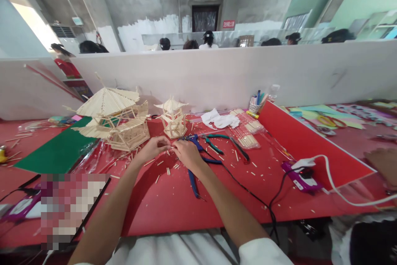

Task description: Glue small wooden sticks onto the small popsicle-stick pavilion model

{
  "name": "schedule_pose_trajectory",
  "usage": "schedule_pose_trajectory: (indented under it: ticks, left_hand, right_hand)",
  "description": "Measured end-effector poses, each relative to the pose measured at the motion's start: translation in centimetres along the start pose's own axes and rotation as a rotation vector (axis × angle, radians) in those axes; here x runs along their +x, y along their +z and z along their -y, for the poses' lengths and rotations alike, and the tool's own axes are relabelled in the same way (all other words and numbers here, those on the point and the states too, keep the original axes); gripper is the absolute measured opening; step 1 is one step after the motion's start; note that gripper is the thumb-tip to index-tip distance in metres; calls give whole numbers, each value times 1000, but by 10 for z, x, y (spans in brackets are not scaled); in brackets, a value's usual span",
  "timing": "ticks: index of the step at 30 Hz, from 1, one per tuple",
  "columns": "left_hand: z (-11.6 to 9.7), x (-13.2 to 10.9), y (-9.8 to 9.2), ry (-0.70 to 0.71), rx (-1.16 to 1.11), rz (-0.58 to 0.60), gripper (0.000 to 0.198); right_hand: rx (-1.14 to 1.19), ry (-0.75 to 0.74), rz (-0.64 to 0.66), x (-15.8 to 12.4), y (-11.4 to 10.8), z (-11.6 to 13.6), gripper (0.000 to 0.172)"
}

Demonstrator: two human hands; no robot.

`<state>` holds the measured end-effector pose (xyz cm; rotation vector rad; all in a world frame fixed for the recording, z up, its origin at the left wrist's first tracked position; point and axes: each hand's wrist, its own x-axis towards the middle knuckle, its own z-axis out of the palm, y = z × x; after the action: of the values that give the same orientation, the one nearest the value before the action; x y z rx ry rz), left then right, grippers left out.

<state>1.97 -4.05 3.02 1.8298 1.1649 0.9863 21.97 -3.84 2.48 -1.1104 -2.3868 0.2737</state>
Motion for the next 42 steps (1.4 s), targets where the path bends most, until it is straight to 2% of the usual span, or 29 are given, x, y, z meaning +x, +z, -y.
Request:
schedule_pose_trajectory:
  ticks: [9, 14, 18, 20, 25, 30, 33, 36, 42]
  left_hand:
    - [6, 1, 0, 41, 33, -62, 18]
    - [13, 3, -11, 31, 76, -16, 19]
    - [34, 2, -29, 6, 280, -263, 14]
    - [45, 1, -34, -41, 475, -313, 11]
    - [60, 0, -23, -169, 754, -171, 8]
    - [60, -1, -12, -149, 891, -196, 9]
    - [60, -1, -12, -143, 840, -238, 9]
    - [60, 3, -13, -151, 678, -295, 9]
    - [59, 12, -15, -15, 289, -349, 17]
  right_hand:
    - [51, -15, -64, 4, 12, -2, 17]
    - [41, -8, -56, 7, 13, -1, 18]
    - [0, -32, 50, 7, 11, 1, 20]
    - [-41, -47, 126, 6, 12, 1, 21]
    - [-97, -117, 208, 5, 21, 3, 22]
    - [-120, -137, 209, 5, 26, 3, 23]
    - [-126, -140, 226, 6, 27, 3, 23]
    - [-127, -152, 226, 5, 28, 3, 23]
    - [-70, -131, 200, 6, 25, 4, 20]
